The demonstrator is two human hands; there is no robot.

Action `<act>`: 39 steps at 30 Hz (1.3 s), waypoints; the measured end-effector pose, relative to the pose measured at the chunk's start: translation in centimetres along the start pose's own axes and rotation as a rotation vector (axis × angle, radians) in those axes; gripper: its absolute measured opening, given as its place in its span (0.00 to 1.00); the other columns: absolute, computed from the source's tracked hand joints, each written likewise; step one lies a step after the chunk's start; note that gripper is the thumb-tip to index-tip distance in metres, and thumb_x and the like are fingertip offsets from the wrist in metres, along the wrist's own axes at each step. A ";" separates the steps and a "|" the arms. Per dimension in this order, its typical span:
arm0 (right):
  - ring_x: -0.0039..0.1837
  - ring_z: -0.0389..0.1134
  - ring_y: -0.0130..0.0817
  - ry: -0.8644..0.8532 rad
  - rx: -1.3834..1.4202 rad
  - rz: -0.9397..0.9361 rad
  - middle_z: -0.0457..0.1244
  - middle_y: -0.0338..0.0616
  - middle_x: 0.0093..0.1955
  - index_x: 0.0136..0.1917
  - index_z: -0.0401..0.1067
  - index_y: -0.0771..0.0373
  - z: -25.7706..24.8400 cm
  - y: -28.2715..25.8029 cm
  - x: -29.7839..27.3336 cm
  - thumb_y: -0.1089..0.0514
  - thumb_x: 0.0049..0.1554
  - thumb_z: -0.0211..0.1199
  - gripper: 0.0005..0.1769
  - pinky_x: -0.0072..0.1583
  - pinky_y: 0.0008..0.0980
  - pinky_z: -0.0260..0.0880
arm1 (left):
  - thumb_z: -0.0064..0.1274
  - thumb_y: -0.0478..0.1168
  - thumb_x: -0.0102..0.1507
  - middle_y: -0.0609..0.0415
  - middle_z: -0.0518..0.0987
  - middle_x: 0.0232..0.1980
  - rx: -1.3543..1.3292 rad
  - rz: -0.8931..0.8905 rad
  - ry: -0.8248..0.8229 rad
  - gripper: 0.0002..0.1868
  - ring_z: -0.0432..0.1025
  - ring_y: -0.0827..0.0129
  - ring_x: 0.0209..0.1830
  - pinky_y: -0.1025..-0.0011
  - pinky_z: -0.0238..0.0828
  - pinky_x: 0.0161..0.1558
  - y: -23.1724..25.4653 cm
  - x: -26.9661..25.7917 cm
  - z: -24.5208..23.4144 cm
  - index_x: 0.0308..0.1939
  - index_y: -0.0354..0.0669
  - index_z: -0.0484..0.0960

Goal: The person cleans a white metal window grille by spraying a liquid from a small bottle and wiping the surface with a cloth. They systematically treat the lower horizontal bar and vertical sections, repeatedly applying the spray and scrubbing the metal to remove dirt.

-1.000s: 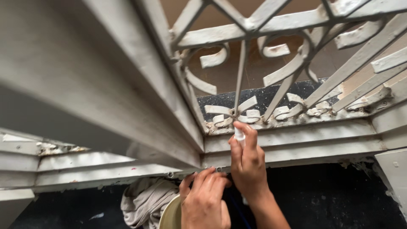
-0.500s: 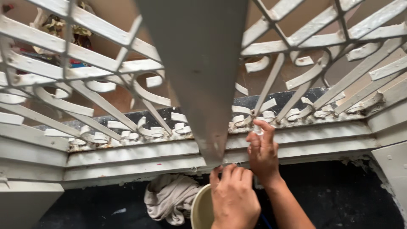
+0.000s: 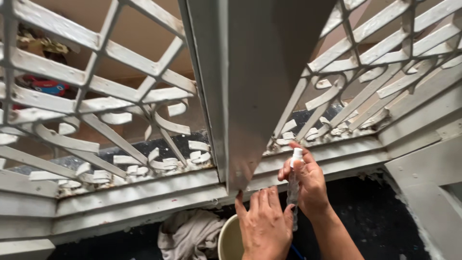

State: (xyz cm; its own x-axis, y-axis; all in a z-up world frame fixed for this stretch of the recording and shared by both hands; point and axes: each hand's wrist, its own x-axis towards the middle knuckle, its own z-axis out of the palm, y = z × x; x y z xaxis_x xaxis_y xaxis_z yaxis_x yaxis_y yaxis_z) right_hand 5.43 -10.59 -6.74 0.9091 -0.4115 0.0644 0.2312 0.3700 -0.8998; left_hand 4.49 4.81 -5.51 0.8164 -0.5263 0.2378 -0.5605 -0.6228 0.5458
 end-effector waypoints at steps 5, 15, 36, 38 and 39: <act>0.39 0.65 0.34 -0.017 0.107 0.059 0.63 0.44 0.41 0.63 0.62 0.60 -1.3 -3.9 -0.2 0.42 0.65 0.54 0.23 0.42 0.36 0.68 | 0.53 0.49 0.57 0.34 0.70 0.71 0.031 0.026 0.233 0.38 0.64 0.45 0.71 0.55 0.60 0.65 4.3 -1.2 4.1 0.67 0.27 0.68; 0.28 0.61 0.36 -0.191 0.016 0.588 0.56 0.42 0.24 0.27 0.62 0.61 -2.0 -6.7 2.1 0.26 0.58 0.43 0.38 0.35 0.35 0.63 | 0.42 0.56 0.72 0.46 0.77 0.23 -1.050 -0.385 0.276 0.25 0.76 0.61 0.23 0.64 0.66 0.25 6.3 -1.1 11.8 0.38 0.36 0.77; 0.23 0.45 0.30 -0.063 -0.190 0.683 0.46 0.35 0.20 0.25 0.55 0.56 -0.3 4.0 3.8 0.36 0.59 0.38 0.30 0.28 0.35 0.50 | 0.45 0.51 0.71 0.37 0.80 0.29 -0.887 -0.633 0.309 0.19 0.76 0.40 0.30 0.49 0.68 0.31 0.9 -2.4 11.3 0.43 0.38 0.80; 0.25 0.47 0.33 -0.015 -0.200 0.671 0.47 0.38 0.21 0.26 0.54 0.58 -0.3 4.0 4.0 0.36 0.58 0.35 0.30 0.30 0.36 0.51 | 0.46 0.51 0.71 0.38 0.80 0.29 -0.911 -0.617 0.310 0.19 0.76 0.40 0.30 0.49 0.68 0.30 0.6 -2.2 11.1 0.45 0.38 0.79; 0.25 0.48 0.33 -0.001 -0.203 0.672 0.47 0.38 0.21 0.25 0.54 0.58 -0.4 3.7 3.9 0.35 0.57 0.34 0.31 0.30 0.36 0.51 | 0.46 0.52 0.71 0.38 0.80 0.29 -0.955 -0.617 0.298 0.19 0.76 0.40 0.30 0.49 0.68 0.30 0.5 -2.0 11.1 0.46 0.38 0.79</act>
State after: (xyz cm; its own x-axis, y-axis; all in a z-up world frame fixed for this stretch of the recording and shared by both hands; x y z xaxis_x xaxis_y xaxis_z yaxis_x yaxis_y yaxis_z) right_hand 9.70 -11.17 -10.00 0.8328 -0.1474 -0.5336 -0.4499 0.3814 -0.8076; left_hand 1.06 -0.83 -14.61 0.9844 -0.0520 -0.1682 0.1699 0.0285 0.9851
